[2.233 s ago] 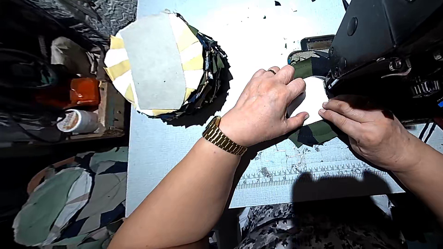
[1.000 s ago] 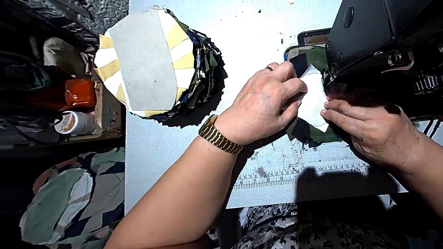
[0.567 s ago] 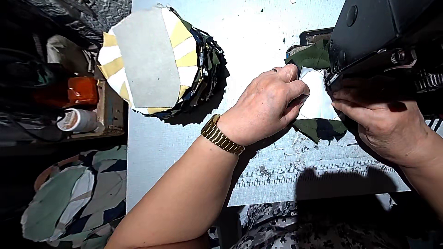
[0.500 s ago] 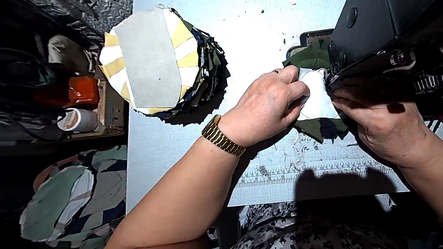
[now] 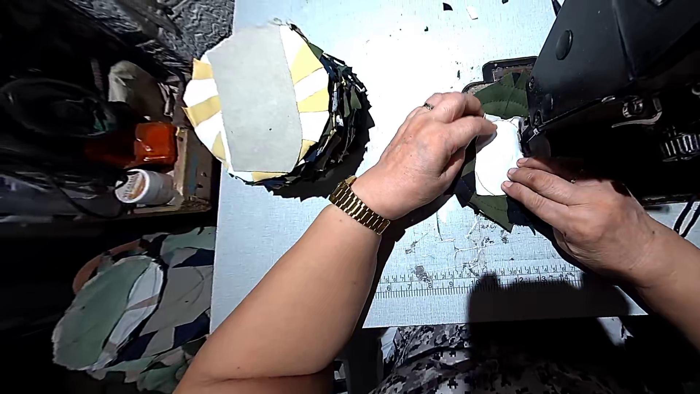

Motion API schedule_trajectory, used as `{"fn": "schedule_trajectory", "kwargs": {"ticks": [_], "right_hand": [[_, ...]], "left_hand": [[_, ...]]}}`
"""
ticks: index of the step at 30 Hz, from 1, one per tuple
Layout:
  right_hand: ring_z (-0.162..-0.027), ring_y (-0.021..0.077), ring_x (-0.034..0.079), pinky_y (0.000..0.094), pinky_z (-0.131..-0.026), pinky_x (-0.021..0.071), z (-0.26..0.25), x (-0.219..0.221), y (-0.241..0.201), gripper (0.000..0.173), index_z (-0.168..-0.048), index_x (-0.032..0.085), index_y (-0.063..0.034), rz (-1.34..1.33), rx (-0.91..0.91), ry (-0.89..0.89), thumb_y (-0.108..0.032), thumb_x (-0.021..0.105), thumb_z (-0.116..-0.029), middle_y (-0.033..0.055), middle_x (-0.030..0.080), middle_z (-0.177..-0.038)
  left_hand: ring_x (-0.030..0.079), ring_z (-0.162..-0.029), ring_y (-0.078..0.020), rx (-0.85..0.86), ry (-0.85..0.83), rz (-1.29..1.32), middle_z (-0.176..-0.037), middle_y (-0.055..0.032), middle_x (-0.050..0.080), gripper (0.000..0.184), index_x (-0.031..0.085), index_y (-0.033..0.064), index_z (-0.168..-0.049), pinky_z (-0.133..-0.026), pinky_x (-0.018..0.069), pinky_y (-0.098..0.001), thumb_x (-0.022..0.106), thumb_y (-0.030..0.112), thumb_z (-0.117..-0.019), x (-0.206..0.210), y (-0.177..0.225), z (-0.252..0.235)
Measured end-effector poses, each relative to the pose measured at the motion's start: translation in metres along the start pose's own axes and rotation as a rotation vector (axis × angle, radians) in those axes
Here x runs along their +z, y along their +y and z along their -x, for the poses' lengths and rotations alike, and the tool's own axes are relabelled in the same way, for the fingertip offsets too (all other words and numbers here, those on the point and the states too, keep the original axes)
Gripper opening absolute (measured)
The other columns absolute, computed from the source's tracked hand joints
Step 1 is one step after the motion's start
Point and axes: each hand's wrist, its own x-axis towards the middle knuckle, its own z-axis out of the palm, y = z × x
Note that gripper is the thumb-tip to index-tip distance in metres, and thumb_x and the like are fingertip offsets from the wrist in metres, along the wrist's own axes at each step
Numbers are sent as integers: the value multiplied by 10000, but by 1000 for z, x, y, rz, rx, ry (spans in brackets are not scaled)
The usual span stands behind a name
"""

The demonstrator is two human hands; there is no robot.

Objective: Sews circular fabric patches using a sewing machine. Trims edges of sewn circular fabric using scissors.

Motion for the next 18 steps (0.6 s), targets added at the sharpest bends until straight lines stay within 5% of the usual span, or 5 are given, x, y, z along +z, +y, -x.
{"fn": "schedule_trajectory", "kwargs": {"ticks": [18], "right_hand": [[-1132,336,683,473,-945,548,2,-12,4,244,-1035,756,-4,70,119,52,50,527,-970,176,737,-1106]], "left_hand": [[594,-943,-242,44,-100,-57,-969,-83,628,317,762,124,-1121,-803,481,-387,499,25,-975,-5,12,1]]}}
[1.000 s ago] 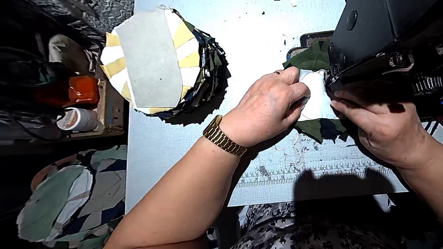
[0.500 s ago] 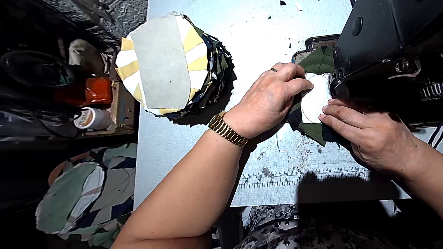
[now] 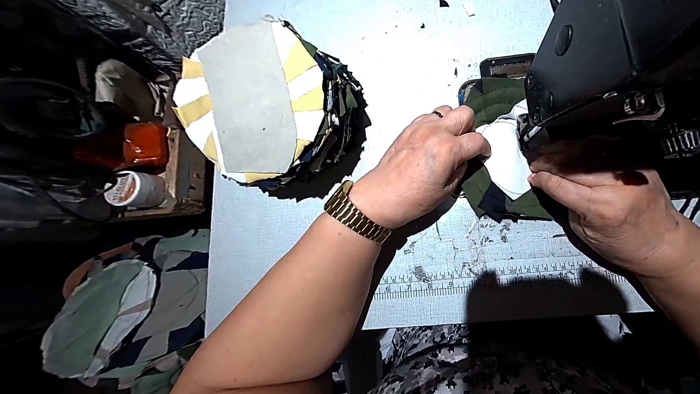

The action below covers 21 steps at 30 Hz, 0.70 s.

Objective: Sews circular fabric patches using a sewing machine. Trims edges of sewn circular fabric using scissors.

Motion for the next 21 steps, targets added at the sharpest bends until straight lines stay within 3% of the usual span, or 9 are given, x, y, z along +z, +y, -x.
{"fn": "schedule_trajectory", "kwargs": {"ticks": [5,7,10,17,21], "right_hand": [[-1151,343,671,476,-987,525,0,1,1,229,-1039,757,8,2,-1,47,42,540,-975,192,728,-1137],[-1160,336,682,462,-960,555,1,4,-3,285,-1137,747,-2,-32,-30,48,45,521,-970,210,711,-1214],[-1278,336,617,438,-1052,521,0,10,-8,337,-1261,700,-6,-94,-95,-51,31,518,-980,213,644,-1351],[-1227,351,640,457,-1066,498,-3,10,-7,284,-1150,736,13,-61,-114,-68,29,512,-977,190,706,-1233],[-1176,339,672,463,-974,543,1,5,-5,262,-1083,750,-2,-10,-63,-49,17,512,-976,185,719,-1199]], "left_hand": [[604,-938,-241,4,3,3,-957,-84,630,308,768,125,-1095,-810,488,-379,506,24,-970,0,1,-1],[601,-938,-236,6,8,0,-953,-79,633,302,769,125,-1092,-808,487,-372,509,28,-973,0,1,-1],[602,-937,-236,5,9,5,-951,-79,630,294,769,121,-1084,-810,489,-375,514,28,-969,0,0,-1],[609,-899,-230,5,-13,6,-921,-74,628,295,772,126,-1070,-788,491,-385,520,34,-946,-1,4,0],[618,-865,-230,32,-40,-23,-894,-67,637,270,767,108,-1072,-758,493,-394,534,61,-944,-2,16,3]]}}
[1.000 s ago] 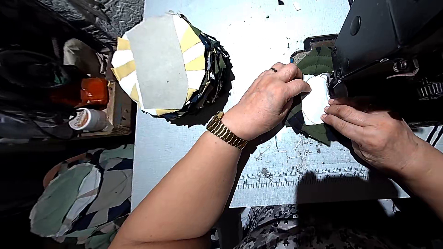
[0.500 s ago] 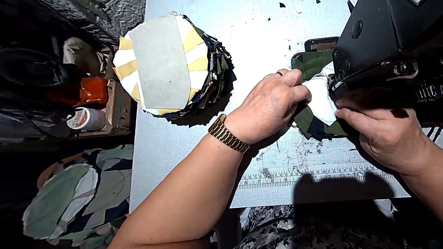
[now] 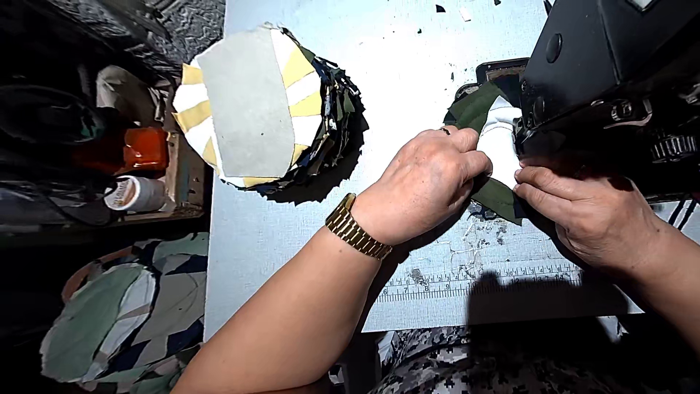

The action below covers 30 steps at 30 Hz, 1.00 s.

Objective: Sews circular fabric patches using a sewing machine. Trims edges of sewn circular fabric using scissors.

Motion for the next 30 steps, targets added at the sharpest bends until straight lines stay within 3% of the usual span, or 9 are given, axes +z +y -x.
{"fn": "schedule_trajectory", "kwargs": {"ticks": [4,8,10,14,17,21,25,28,30], "right_hand": [[-1105,327,705,463,-871,579,3,-4,0,256,-1073,751,-5,62,66,6,19,518,-968,175,732,-1168],[-1182,332,664,461,-1002,527,4,-4,6,226,-1069,748,9,72,93,55,35,540,-986,171,725,-1182],[-1259,317,622,455,-1069,485,5,-4,7,268,-1156,741,-11,100,123,46,30,529,-996,155,696,-1277],[-1351,309,552,499,-1125,428,10,-3,8,364,-1325,674,-61,188,216,-77,-8,512,-1004,113,609,-1438],[-1398,283,510,457,-1161,407,10,-4,10,441,-1451,572,-77,222,283,-182,-21,472,-1025,96,541,-1518],[-1442,267,463,413,-1203,359,2,-5,12,444,-1447,580,-107,143,368,-171,-17,456,-1030,91,564,-1495],[-1427,309,480,453,-1193,354,-3,-11,9,401,-1372,650,-100,202,392,-84,-12,481,-1019,103,609,-1445],[-1393,355,503,492,-1142,390,-1,-13,12,432,-1345,663,-75,250,418,22,21,561,-937,149,622,-1412],[-1412,384,470,523,-1155,368,0,-15,15,410,-1364,641,-62,242,483,24,-31,570,-961,178,602,-1422]], "left_hand": [[596,-832,-242,31,-2,-43,-862,-68,627,248,769,71,-1049,-726,460,-416,555,115,-934,1,14,2],[568,-842,-254,29,2,-95,-859,-60,624,278,768,75,-1077,-720,423,-412,554,179,-933,6,20,0],[573,-898,-266,17,4,-118,-896,-64,635,302,769,88,-1109,-761,417,-429,550,196,-931,7,21,-1],[563,-1200,-337,-2,9,-126,-1169,-116,661,339,751,101,-1161,-986,419,-529,528,224,-937,9,18,-2],[494,-1384,-337,6,-10,-75,-1399,-127,609,390,709,78,-1248,-1125,383,-556,489,213,-957,14,11,-3],[510,-1385,-331,1,-6,-55,-1423,-151,595,421,677,51,-1305,-1181,346,-552,453,207,-985,16,2,-3],[523,-1359,-346,-25,3,-87,-1409,-159,597,453,651,51,-1341,-1138,375,-562,437,212,-976,16,-2,-5],[526,-1349,-363,-64,17,-120,-1396,-160,602,476,639,57,-1359,-1114,383,-584,416,239,-980,18,-1,-6],[527,-1344,-374,-90,23,-147,-1390,-165,606,496,632,58,-1369,-1106,382,-591,394,265,-986,19,-1,-7]]}}
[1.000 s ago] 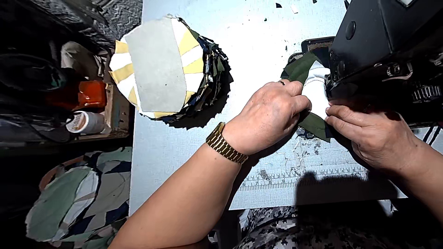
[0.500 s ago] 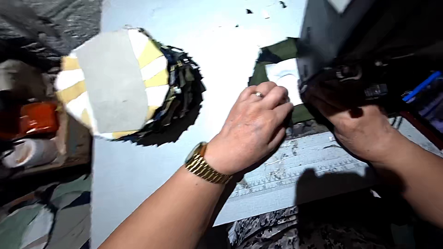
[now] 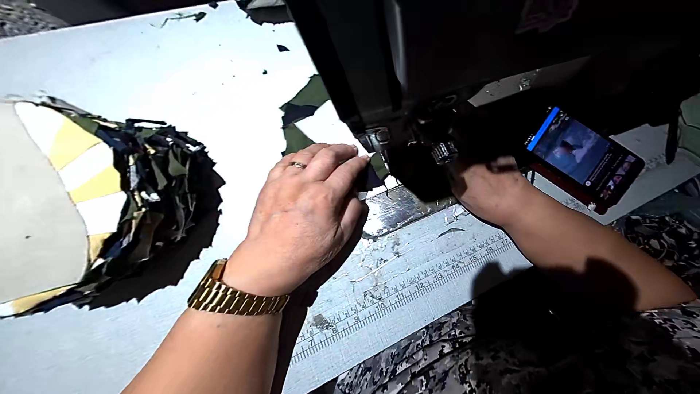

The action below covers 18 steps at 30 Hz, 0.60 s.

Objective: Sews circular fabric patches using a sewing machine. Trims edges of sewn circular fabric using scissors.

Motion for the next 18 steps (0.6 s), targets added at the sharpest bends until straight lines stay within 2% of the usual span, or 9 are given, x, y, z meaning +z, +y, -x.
{"fn": "schedule_trajectory", "kwargs": {"ticks": [3,6,9,13,15,18], "right_hand": [[-1364,415,511,547,-1097,406,-2,3,5,432,-1368,626,-29,19,84,6,-117,606,-946,223,587,-1423],[-1232,374,606,521,-1016,473,-2,4,7,412,-1366,632,-28,9,127,-4,-196,561,-996,211,625,-1356],[-1238,372,601,520,-995,478,-5,4,10,418,-1371,627,-41,-33,145,-54,-217,539,-1002,200,588,-1420],[-1244,366,592,502,-986,490,-7,7,14,416,-1368,640,-55,-56,153,-60,-219,542,-998,178,584,-1429],[-1222,355,601,488,-968,502,-8,7,15,406,-1363,646,-63,-52,155,-60,-220,522,-1010,169,589,-1421],[-1160,326,629,460,-937,520,-8,9,17,388,-1344,659,-74,-61,155,-22,-237,512,-1024,160,618,-1362]], "left_hand": [[526,-1339,-388,-43,17,-54,-1395,-169,602,522,622,67,-1379,-1084,388,-604,363,303,-993,3,0,0],[521,-1328,-412,-93,34,-118,-1409,-175,587,553,608,74,-1396,-1057,383,-632,333,341,-998,7,-1,3],[526,-1313,-433,-143,49,-184,-1407,-200,582,558,602,51,-1386,-1036,385,-644,321,353,-1010,8,0,4],[528,-1304,-447,-217,32,-238,-1415,-206,571,604,582,42,-1396,-1020,391,-654,291,400,-1005,9,-1,9],[553,-1268,-443,-235,36,-258,-1372,-206,595,615,588,38,-1388,-995,409,-650,268,408,-1015,9,0,12],[621,-1090,-455,-280,20,-296,-1202,-220,645,644,634,41,-1304,-870,450,-658,220,447,-1024,7,3,19]]}}
